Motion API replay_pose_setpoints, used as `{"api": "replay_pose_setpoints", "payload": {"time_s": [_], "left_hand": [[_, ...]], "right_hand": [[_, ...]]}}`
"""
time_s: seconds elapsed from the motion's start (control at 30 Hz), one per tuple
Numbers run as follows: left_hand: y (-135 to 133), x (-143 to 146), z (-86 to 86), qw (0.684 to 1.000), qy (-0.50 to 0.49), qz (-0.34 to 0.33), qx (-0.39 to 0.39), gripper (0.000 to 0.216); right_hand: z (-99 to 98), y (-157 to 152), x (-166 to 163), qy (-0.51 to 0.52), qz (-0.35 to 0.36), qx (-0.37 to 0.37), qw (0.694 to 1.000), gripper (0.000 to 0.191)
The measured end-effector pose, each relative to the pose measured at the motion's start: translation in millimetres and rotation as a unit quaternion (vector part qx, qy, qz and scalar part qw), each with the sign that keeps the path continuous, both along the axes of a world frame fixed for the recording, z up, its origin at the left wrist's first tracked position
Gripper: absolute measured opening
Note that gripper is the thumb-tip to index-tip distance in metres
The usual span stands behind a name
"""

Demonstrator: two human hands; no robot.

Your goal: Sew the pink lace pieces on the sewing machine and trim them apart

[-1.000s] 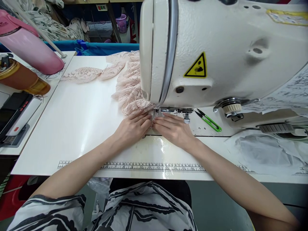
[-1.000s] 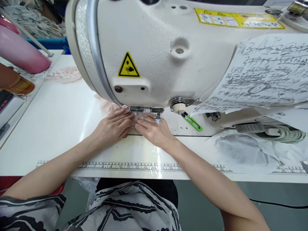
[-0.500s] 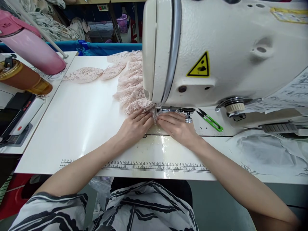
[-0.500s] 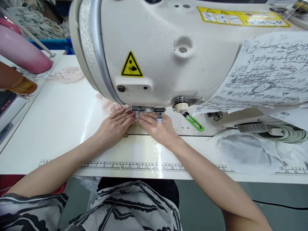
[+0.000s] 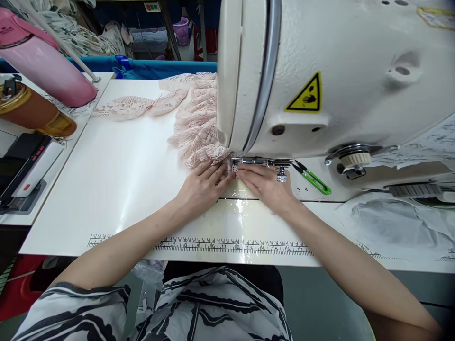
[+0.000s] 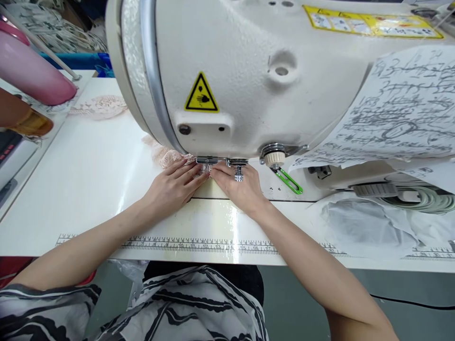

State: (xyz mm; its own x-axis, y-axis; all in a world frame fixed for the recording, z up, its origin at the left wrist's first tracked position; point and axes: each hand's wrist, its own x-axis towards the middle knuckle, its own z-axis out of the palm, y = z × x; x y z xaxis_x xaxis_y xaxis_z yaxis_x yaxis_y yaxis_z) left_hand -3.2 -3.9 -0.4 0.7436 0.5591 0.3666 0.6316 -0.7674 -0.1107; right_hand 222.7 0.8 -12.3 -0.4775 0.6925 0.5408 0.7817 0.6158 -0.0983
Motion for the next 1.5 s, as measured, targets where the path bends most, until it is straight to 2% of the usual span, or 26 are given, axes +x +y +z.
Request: {"api": "replay_pose_setpoints", "payload": {"time_s": [0.23, 0.43, 0.53, 0.73, 0.87, 1.03, 1.1, 1.27, 1.5], "left_hand": [[1.7, 1.8, -1.3, 0.998, 0.016, 0.007, 0.059, 0.032], [1.8, 1.5, -6.4, 1.000, -0.013, 0.016, 0.013, 0.035], [1.9, 2.4, -5.9, 1.000, -0.016, 0.015, 0.014, 0.035], [2.5, 3.8, -1.7, 0.997, -0.010, -0.016, 0.076, 0.029], [2.9, 1.8, -4.4, 0.999, -0.004, 0.001, 0.043, 0.032], [4.7, 0.5, -5.7, 0.999, -0.001, 0.027, -0.026, 0.040], [5.1, 0.2, -5.1, 1.000, 0.004, 0.021, -0.018, 0.040], [4.9, -0.7, -4.8, 1.000, 0.007, 0.015, -0.006, 0.040], [4.3, 0.0, -4.3, 1.000, -0.002, 0.021, -0.011, 0.039]], "right_hand": [[-1.3, 4.0, -1.5, 0.033, -0.014, 0.011, 0.999, 0.016], [1.4, 9.4, 0.6, 0.061, 0.018, -0.069, 0.996, 0.021], [2.8, 9.4, 0.0, 0.051, -0.001, -0.102, 0.994, 0.022], [1.9, 2.4, -1.5, 0.022, -0.034, -0.060, 0.997, 0.024], [0.5, -4.0, -0.2, -0.013, -0.017, -0.035, 0.999, 0.024], [-0.6, -5.0, 0.4, 0.003, 0.039, -0.071, 0.997, 0.028], [-0.5, -4.6, 1.0, 0.009, 0.041, -0.076, 0.996, 0.028], [1.2, -6.7, 3.2, -0.009, -0.013, -0.051, 0.999, 0.028], [1.7, -7.3, 3.4, -0.021, 0.010, -0.092, 0.996, 0.030]]}}
